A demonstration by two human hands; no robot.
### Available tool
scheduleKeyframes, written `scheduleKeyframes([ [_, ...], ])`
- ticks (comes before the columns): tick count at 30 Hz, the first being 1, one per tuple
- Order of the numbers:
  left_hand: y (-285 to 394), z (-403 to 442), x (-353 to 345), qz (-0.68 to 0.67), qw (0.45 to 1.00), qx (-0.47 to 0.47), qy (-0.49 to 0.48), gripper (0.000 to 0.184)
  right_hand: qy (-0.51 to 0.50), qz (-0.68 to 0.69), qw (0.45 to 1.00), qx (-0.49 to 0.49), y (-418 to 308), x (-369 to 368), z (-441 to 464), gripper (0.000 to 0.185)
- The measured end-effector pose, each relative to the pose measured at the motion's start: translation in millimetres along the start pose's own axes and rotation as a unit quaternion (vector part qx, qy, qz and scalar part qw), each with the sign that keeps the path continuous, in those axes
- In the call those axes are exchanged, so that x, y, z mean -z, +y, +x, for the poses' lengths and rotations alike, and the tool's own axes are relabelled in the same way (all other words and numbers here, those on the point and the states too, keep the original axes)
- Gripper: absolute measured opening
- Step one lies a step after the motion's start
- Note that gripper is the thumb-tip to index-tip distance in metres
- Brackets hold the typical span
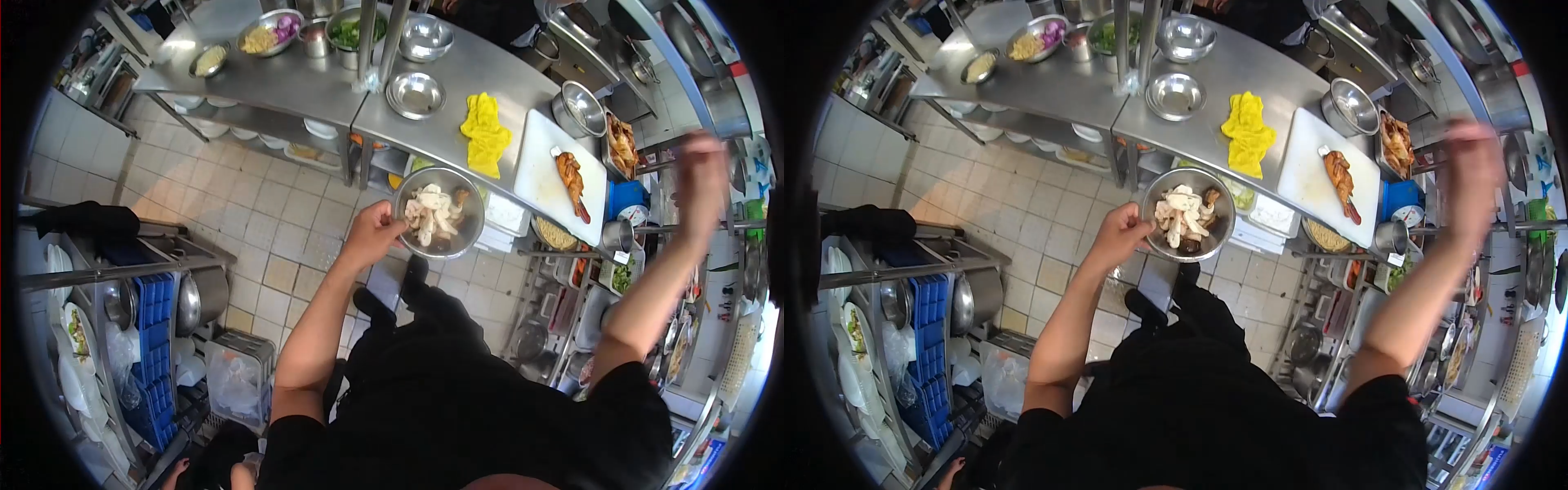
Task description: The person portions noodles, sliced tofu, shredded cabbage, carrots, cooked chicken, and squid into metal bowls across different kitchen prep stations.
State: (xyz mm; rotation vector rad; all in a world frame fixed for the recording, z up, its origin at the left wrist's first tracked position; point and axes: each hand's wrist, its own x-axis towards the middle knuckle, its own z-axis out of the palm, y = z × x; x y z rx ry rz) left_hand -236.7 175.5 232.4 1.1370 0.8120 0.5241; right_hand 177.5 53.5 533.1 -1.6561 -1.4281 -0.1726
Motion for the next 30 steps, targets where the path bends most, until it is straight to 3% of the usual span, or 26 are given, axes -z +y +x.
scheduleKeyframes([
  [1, -12.7, 4.1, -1.0, 0.011, 1.000, -0.001, 0.001, 0.023, -0.112, -0.027, 0.991, -0.066, -45.8, -70.4, -45.2, 0.016],
  [2, -23.5, 8.5, -2.6, 0.022, 1.000, -0.002, 0.001, 0.023, -0.239, 0.187, 0.942, -0.142, -39.5, -120.4, -85.1, 0.014],
  [5, -42.3, 18.7, -3.4, 0.017, 1.000, 0.022, 0.000, 0.023, -0.371, 0.171, 0.905, -0.117, -22.1, -243.2, -166.9, 0.016],
  [6, -48.1, 21.9, -3.0, 0.017, 1.000, 0.024, -0.002, 0.023, -0.392, 0.121, 0.911, -0.054, -13.0, -260.6, -183.8, 0.016],
  [10, -88.6, 32.9, -1.1, -0.022, 0.998, 0.050, 0.010, 0.018, -0.386, 0.054, 0.920, -0.050, -4.9, -271.9, -209.9, 0.020],
  [12, -114.5, 33.6, -2.9, -0.069, 0.994, 0.078, 0.020, 0.012, -0.291, 0.106, 0.947, -0.087, 14.0, -277.6, -212.3, 0.009],
  [14, -133.3, 35.3, -2.1, -0.083, 0.989, 0.108, 0.052, 0.007, -0.295, 0.081, 0.926, -0.219, 52.0, -287.9, -220.6, 0.011],
  [16, -168.1, 36.9, -0.4, -0.110, 0.984, 0.121, 0.071, 0.009, -0.357, -0.042, 0.907, -0.219, 119.1, -315.7, -248.5, 0.034],
  [18, -203.4, 36.4, 1.6, -0.103, 0.978, 0.131, 0.128, 0.013, -0.337, -0.245, 0.901, -0.121, 192.5, -355.8, -278.2, 0.060],
  [20, -234.5, 39.7, 2.3, -0.106, 0.971, 0.154, 0.146, 0.019, -0.425, -0.251, 0.852, -0.176, 260.7, -393.2, -268.5, 0.084],
  [22, -252.2, 48.4, -1.2, -0.147, 0.960, 0.122, 0.205, 0.007, -0.448, -0.223, 0.844, -0.192, 350.4, -442.1, -283.1, 0.095],
  [24, -256.5, 58.7, 4.8, -0.155, 0.958, 0.127, 0.207, 0.008, -0.535, -0.306, 0.758, -0.211, 363.4, -470.9, -283.3, 0.104],
  [25, -260.5, 66.6, 6.3, -0.142, 0.963, 0.087, 0.214, 0.009, -0.490, -0.349, 0.768, -0.218, 323.5, -473.1, -270.7, 0.094],
  [26, -261.4, 76.1, 7.0, -0.130, 0.965, 0.045, 0.223, 0.010, -0.495, -0.356, 0.763, -0.213, 329.2, -469.5, -277.7, 0.094],
  [28, -247.4, 105.4, 2.0, -0.120, 0.964, 0.031, 0.236, 0.013, -0.429, -0.243, 0.835, -0.244, 341.9, -464.3, -281.8, 0.081],
  [29, -242.4, 121.0, 2.8, -0.103, 0.968, 0.043, 0.225, 0.016, -0.375, -0.252, 0.880, -0.149, 352.0, -464.7, -291.6, 0.068],
  [30, -234.5, 137.1, 2.0, -0.110, 0.966, 0.041, 0.228, 0.016, -0.377, -0.254, 0.879, -0.142, 359.2, -461.9, -288.7, 0.068],
])
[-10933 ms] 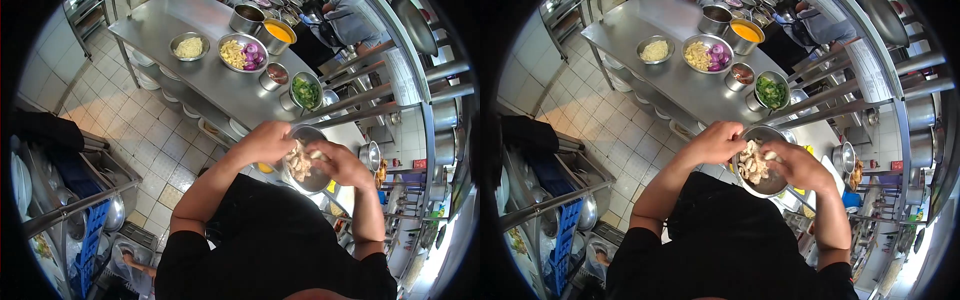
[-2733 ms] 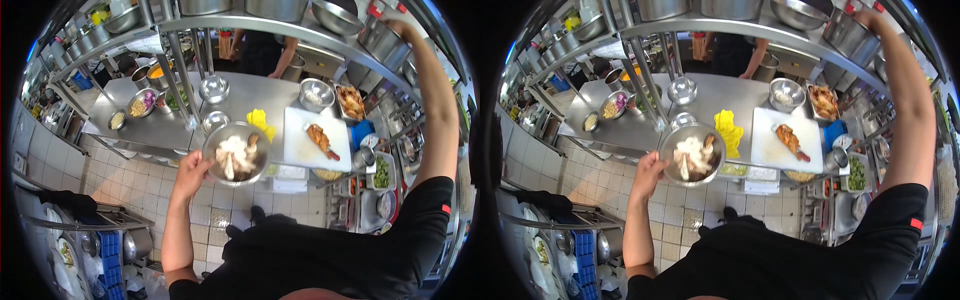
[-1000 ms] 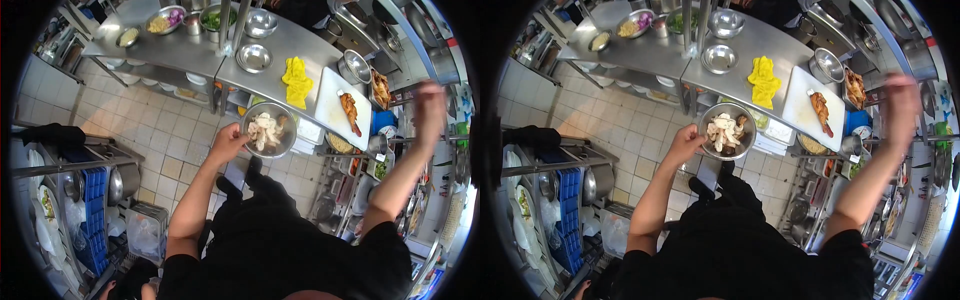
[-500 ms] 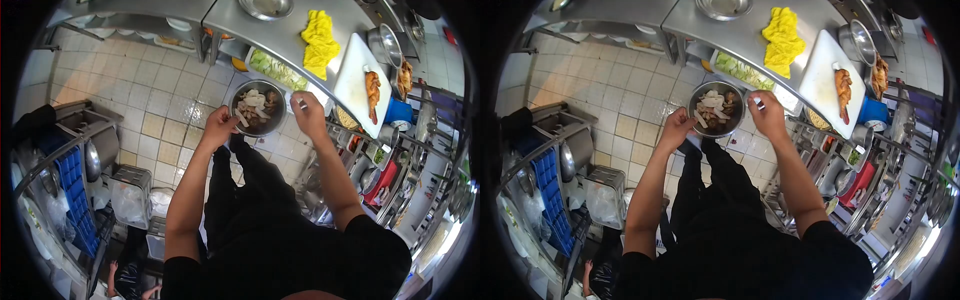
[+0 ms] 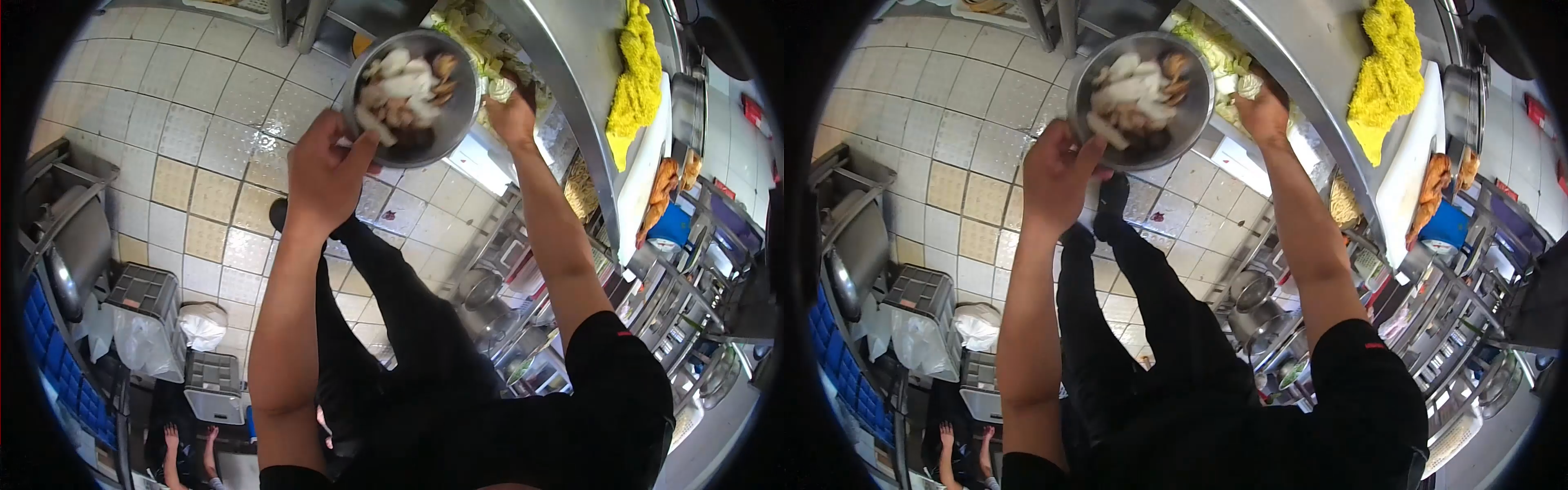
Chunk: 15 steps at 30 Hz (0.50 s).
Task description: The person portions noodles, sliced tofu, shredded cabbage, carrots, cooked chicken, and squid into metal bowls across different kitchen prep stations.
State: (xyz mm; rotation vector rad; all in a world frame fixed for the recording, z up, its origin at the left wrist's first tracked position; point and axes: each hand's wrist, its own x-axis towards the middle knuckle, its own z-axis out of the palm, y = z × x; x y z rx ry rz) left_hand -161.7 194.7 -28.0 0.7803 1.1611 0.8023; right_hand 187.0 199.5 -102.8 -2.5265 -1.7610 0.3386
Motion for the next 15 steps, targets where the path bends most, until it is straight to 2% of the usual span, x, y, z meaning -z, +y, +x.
scheduleKeyframes([
  [2, 8.7, 24.4, -22.6, 0.022, 0.998, -0.048, -0.028, 0.020, 0.135, -0.047, 0.982, 0.121, 15.2, 6.1, 3.0, 0.066],
  [3, 1.7, 39.0, -34.8, 0.014, 0.999, -0.048, -0.020, 0.020, 0.106, -0.035, 0.992, 0.057, 7.1, 26.2, -0.6, 0.065],
  [4, -6.2, 54.2, -47.3, 0.083, 0.989, -0.119, -0.007, 0.017, 0.079, 0.122, 0.989, -0.036, -17.1, 49.0, -5.0, 0.068],
  [5, -13.7, 65.5, -59.4, 0.152, 0.971, -0.186, 0.008, 0.015, 0.116, 0.091, 0.989, -0.015, -20.6, 59.8, -5.3, 0.055],
  [6, -18.0, 73.3, -72.2, 0.145, 0.973, -0.177, 0.016, 0.015, 0.152, 0.059, 0.987, 0.005, -21.4, 67.7, -7.2, 0.044],
  [10, -20.1, 86.6, -112.3, 0.206, 0.960, -0.186, 0.040, 0.019, 0.176, 0.138, 0.975, 0.013, -64.2, 73.5, -19.2, 0.044],
  [12, -20.6, 89.6, -124.6, 0.237, 0.951, -0.194, 0.046, 0.021, -0.015, 0.006, 0.990, -0.139, -79.9, 69.0, -22.1, 0.043],
  [13, -21.7, 91.2, -128.7, 0.239, 0.950, -0.192, 0.053, 0.022, -0.018, 0.005, 0.990, -0.141, -77.2, 68.0, -22.0, 0.043],
  [14, -23.8, 92.8, -130.4, 0.242, 0.950, -0.188, 0.060, 0.023, 0.008, 0.101, 0.995, -0.005, -74.1, 65.6, -22.2, 0.050],
  [15, -24.8, 95.4, -130.8, 0.230, 0.959, -0.160, 0.048, 0.022, 0.033, 0.195, 0.972, 0.129, -70.4, 63.2, -22.8, 0.064],
])
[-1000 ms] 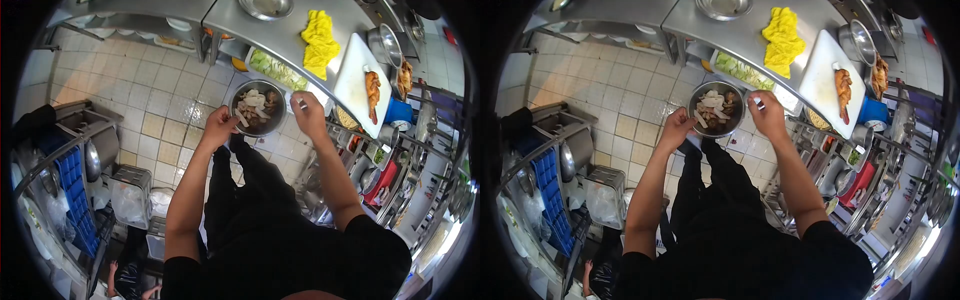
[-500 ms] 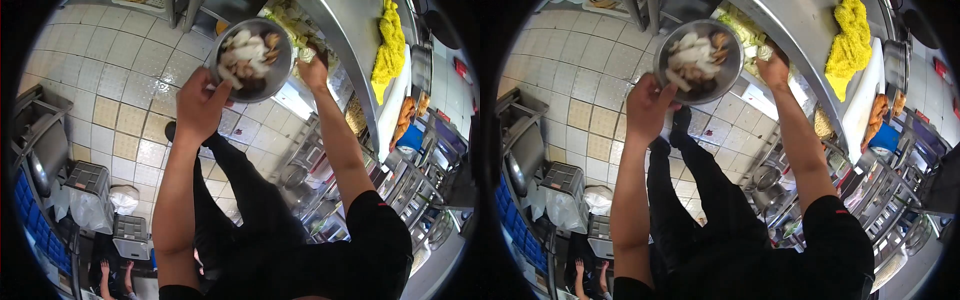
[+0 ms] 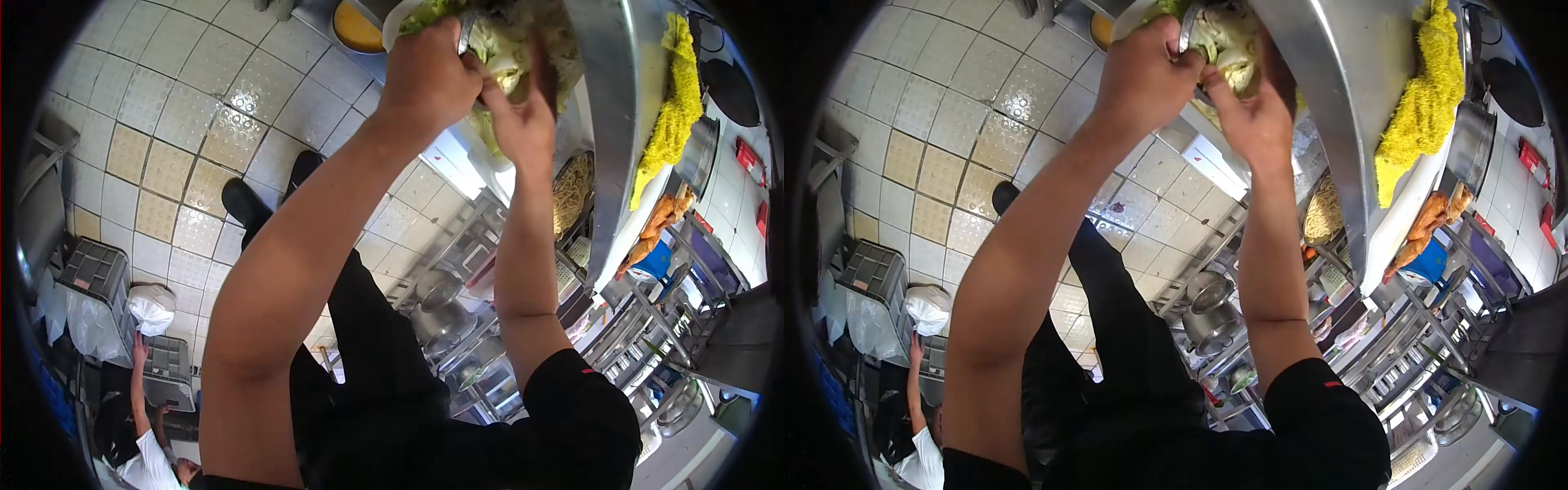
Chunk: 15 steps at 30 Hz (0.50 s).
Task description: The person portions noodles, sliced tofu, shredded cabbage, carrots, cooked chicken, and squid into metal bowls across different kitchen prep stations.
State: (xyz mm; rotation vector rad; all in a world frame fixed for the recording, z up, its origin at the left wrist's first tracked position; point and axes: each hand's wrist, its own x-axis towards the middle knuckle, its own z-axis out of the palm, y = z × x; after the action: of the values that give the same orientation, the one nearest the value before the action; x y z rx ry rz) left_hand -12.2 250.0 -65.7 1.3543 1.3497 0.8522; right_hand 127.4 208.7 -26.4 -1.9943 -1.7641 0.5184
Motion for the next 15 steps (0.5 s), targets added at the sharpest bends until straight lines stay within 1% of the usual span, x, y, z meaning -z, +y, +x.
scheduleKeyframes([
  [1, -1.3, 1.1, -0.4, 0.000, 1.000, 0.004, -0.001, 0.022, -0.003, 0.000, 1.000, -0.002, 5.7, 2.5, -0.4, 0.064],
  [3, -5.2, 3.0, 0.2, -0.064, 0.997, 0.023, -0.028, 0.014, 0.066, 0.133, 0.984, -0.099, 17.5, 10.9, 2.0, 0.064],
  [4, -8.2, 3.9, -1.9, -0.060, 0.998, 0.012, -0.023, 0.015, 0.065, 0.133, 0.984, -0.098, 23.5, 9.2, 7.9, 0.064],
  [6, -9.8, 4.8, -4.6, -0.055, 0.998, -0.004, -0.018, 0.017, 0.198, 0.196, 0.954, -0.111, 41.2, -3.2, 28.0, 0.060],
  [7, -8.5, 5.2, -4.3, -0.050, 0.998, -0.021, -0.015, 0.021, 0.197, 0.199, 0.954, -0.111, 52.9, -8.8, 37.1, 0.060],
  [8, -6.4, 4.3, -4.9, -0.047, 0.999, -0.019, -0.015, 0.021, 0.170, 0.082, 0.982, -0.025, 64.1, -14.0, 44.5, 0.056],
  [9, 0.2, 3.5, -4.5, -0.014, 0.999, -0.034, -0.003, 0.021, 0.140, -0.038, 0.987, 0.062, 70.1, -16.5, 47.9, 0.052],
  [10, 3.8, 3.7, -5.5, 0.018, 0.999, -0.050, 0.011, 0.021, 0.171, -0.238, 0.946, 0.136, 53.6, -29.8, 47.2, 0.031],
  [11, 5.6, 5.0, -6.2, 0.019, 0.999, -0.049, 0.011, 0.021, 0.170, -0.237, 0.947, 0.136, 37.2, -30.3, 45.7, 0.031],
  [12, 5.8, 6.8, -7.8, 0.000, 0.999, -0.047, 0.007, 0.021, 0.135, -0.057, 0.985, 0.093, 14.3, -25.0, 43.1, 0.035],
  [13, 6.0, 8.3, -7.7, -0.019, 0.999, -0.045, 0.005, 0.020, 0.095, 0.126, 0.986, 0.046, 2.0, -22.6, 42.9, 0.040],
  [14, 5.9, 8.5, -6.9, -0.032, 0.998, -0.054, 0.007, 0.020, 0.103, 0.106, 0.987, 0.060, 4.9, -26.4, 40.3, 0.035],
  [15, 5.7, 8.4, -6.4, -0.029, 0.998, -0.052, 0.011, 0.020, 0.100, 0.109, 0.987, 0.062, 7.6, -27.3, 40.5, 0.035],
])
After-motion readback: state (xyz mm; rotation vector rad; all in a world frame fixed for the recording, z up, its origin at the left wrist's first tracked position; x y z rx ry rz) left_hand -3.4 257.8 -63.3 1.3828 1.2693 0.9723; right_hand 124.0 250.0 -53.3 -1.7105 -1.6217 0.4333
